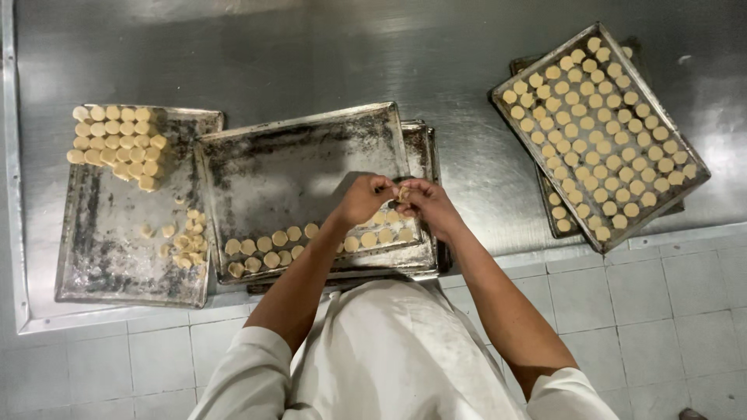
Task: The person shapes small pieces of dough by hand, rolling them into rounds and placing them onto metal baking trays on a large metal workspace.
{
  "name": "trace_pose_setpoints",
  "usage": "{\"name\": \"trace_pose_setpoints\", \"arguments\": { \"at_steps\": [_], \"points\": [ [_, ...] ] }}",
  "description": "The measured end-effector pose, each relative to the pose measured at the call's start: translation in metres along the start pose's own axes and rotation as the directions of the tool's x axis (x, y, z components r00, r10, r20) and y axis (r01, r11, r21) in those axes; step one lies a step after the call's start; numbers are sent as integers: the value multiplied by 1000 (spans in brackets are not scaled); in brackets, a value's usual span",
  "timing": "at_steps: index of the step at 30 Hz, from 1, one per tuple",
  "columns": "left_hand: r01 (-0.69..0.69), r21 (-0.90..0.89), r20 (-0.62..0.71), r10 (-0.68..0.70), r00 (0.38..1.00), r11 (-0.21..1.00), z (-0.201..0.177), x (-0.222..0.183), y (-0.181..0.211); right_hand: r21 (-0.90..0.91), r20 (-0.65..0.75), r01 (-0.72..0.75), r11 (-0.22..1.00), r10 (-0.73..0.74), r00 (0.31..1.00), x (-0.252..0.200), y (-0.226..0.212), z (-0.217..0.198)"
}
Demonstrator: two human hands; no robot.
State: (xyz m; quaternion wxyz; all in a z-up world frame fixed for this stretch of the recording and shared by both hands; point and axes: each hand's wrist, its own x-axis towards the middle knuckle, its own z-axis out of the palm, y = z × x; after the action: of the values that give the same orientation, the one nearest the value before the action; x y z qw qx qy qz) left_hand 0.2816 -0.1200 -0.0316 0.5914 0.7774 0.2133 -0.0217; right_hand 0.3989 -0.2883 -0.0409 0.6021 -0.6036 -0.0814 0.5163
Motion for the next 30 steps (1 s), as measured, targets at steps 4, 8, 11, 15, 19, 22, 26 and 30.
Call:
{"name": "trace_pose_setpoints", "arguments": {
  "at_steps": [4, 8, 11, 15, 19, 22, 26, 30],
  "points": [
    [126, 240, -120, -99, 988, 962, -9, -11, -6, 73, -34, -34, 997, 36, 999, 3, 12, 3],
    [136, 277, -187, -85, 979, 951, -16, -24, -5, -37, -37, 11, 999, -13, 999, 13, 20, 10],
    [31, 336, -268, 64, 961, 941, -13, -29, -5, -7, -58, 44, 999, -45, 997, 12, 26, 15],
    [-14, 121, -104, 27, 994, 993, -13, -24, -4, -7, -87, 30, 1000, -30, 996, 9, 18, 23],
    [7, 15, -42, -6, 999, 1000, -12, -25, -13, 27, -87, -20, 999, 22, 996, -2, 19, 29],
    [43, 40, -60, -41, 997, 998, -21, -24, -21, 83, -116, -2, 997, 11, 993, -5, 22, 33],
    [60, 41, -46, -59, 997, 997, -34, -28, -26, -69, -202, -6, 998, -8, 979, -6, 27, 34],
    [189, 368, -170, -134, 976, 910, -43, -39, -23, -115, -166, 42, 992, -61, 984, -4, 28, 44]
  ]
}}
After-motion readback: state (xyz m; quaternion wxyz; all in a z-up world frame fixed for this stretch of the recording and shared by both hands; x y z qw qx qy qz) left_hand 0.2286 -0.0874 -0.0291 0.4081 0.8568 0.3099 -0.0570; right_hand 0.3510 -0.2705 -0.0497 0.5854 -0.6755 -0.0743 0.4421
